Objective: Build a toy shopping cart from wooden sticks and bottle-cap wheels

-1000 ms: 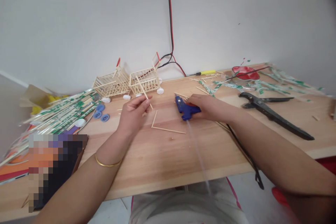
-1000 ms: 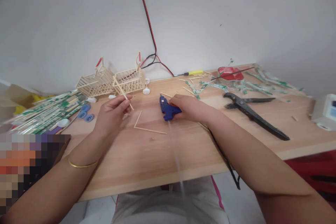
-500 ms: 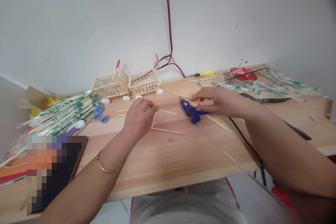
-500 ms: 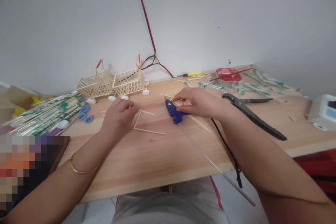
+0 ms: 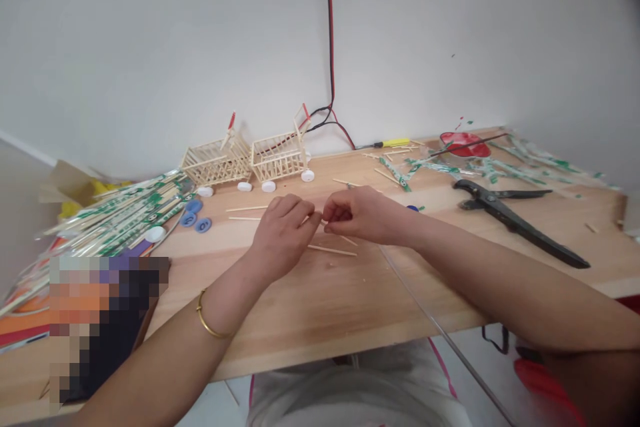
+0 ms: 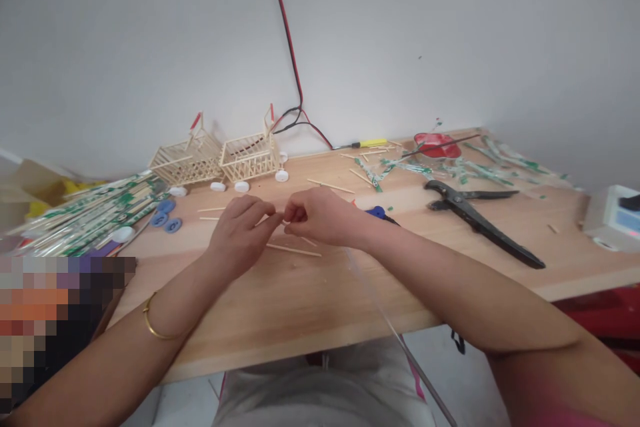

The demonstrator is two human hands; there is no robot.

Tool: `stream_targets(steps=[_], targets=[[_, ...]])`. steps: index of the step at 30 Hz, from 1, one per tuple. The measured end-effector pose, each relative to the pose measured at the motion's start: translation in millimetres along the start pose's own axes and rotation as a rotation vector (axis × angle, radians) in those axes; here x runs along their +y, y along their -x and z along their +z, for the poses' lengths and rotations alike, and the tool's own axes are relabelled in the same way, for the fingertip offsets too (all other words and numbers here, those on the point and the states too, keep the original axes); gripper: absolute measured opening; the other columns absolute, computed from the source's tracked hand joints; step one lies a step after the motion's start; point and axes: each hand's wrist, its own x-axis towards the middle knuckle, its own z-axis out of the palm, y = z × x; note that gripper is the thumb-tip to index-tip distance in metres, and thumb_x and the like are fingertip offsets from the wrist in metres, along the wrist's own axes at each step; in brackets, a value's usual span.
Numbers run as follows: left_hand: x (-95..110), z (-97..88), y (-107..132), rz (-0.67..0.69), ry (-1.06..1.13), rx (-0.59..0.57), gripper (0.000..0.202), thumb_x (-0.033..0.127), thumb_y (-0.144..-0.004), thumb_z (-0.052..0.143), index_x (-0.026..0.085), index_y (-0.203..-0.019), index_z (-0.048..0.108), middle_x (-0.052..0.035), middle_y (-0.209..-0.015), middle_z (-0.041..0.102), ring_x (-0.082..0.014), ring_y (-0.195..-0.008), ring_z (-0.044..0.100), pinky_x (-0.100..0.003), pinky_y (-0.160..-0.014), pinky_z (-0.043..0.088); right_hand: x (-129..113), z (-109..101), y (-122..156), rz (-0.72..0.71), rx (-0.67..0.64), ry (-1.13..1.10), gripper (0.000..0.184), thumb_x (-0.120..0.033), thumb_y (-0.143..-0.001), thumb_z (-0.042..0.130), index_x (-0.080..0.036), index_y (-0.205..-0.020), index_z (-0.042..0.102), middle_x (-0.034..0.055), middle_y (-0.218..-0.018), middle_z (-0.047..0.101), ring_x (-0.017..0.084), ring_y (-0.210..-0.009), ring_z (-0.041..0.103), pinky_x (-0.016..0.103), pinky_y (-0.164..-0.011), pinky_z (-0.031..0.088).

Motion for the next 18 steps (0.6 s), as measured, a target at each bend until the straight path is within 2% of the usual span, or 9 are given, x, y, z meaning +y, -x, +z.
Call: stream_targets(steps=[4,6,8,11,15,18], targets=[[-10.8,-9.5,-0.2,-0.200,0.059,0.121,0.015,0.022,-0.088,0.053,0.019,-0.095,0.066,-0.0082,-0.089,0.066,-0.0189,-0.082,0.055,-0.032,-0.072,0.042,5.7,-0.7,-7.2,-0.003,0.053,0.188,0.010,-0.019,-0.073,0.061,-0.018,-0.080,0.068,0.0006,-0.074,0.069,0.012,-0.066,0.060,0.022,-0.059,0.040],[-16.8,-15.2,1.0,-0.326,0.130,0.110,0.015,0.022,-0.088,0.052,0.017,-0.089,0.066,-0.0070,-0.085,0.067,-0.0179,-0.082,0.058,-0.031,-0.074,0.045,7.7,-1.8,-9.5,0.011,0.024,0.255,0.012,-0.017,-0.073,0.059,-0.018,-0.080,0.069,0.0004,-0.074,0.069,0.013,-0.066,0.060,0.022,-0.059,0.039],[-20.8,-18.5,2.9,-0.436,0.208,0.006,0.016,0.022,-0.088,0.052,0.017,-0.086,0.067,-0.0057,-0.084,0.068,-0.0170,-0.082,0.060,-0.029,-0.074,0.045,10.4,-2.1,-9.8,0.016,-0.009,0.299,0.014,-0.015,-0.073,0.058,-0.019,-0.080,0.070,-0.0001,-0.073,0.069,0.013,-0.066,0.059,0.022,-0.058,0.037],[-22.6,-19.1,5.7,-0.551,0.272,-0.225,0.018,0.022,-0.086,0.053,0.016,-0.089,0.069,-0.0057,-0.088,0.070,-0.0180,-0.082,0.062,-0.029,-0.074,0.046,16.0,-0.6,-7.4,-0.034,-0.040,0.346,0.015,-0.013,-0.074,0.056,-0.018,-0.077,0.069,0.0001,-0.073,0.069,0.012,-0.066,0.057,0.022,-0.059,0.036],[-22.2,-20.3,5.8,-0.593,0.343,-0.505,0.021,0.021,-0.084,0.050,0.018,-0.088,0.071,-0.0049,-0.088,0.072,-0.0187,-0.080,0.063,-0.028,-0.070,0.045,22.6,2.4,-4.5,-0.119,-0.081,0.371,0.014,-0.013,-0.077,0.054,-0.017,-0.076,0.068,0.0016,-0.076,0.070,0.013,-0.068,0.057,0.023,-0.061,0.035],[-22.2,-22.5,3.9,-0.604,0.414,-0.589,0.022,0.021,-0.082,0.050,0.020,-0.086,0.072,-0.0028,-0.083,0.072,-0.0172,-0.077,0.063,-0.025,-0.068,0.044,24.2,4.2,-5.4,-0.112,-0.093,0.402,0.014,-0.014,-0.077,0.055,-0.017,-0.077,0.068,0.0022,-0.075,0.070,0.014,-0.069,0.058,0.024,-0.062,0.035]])
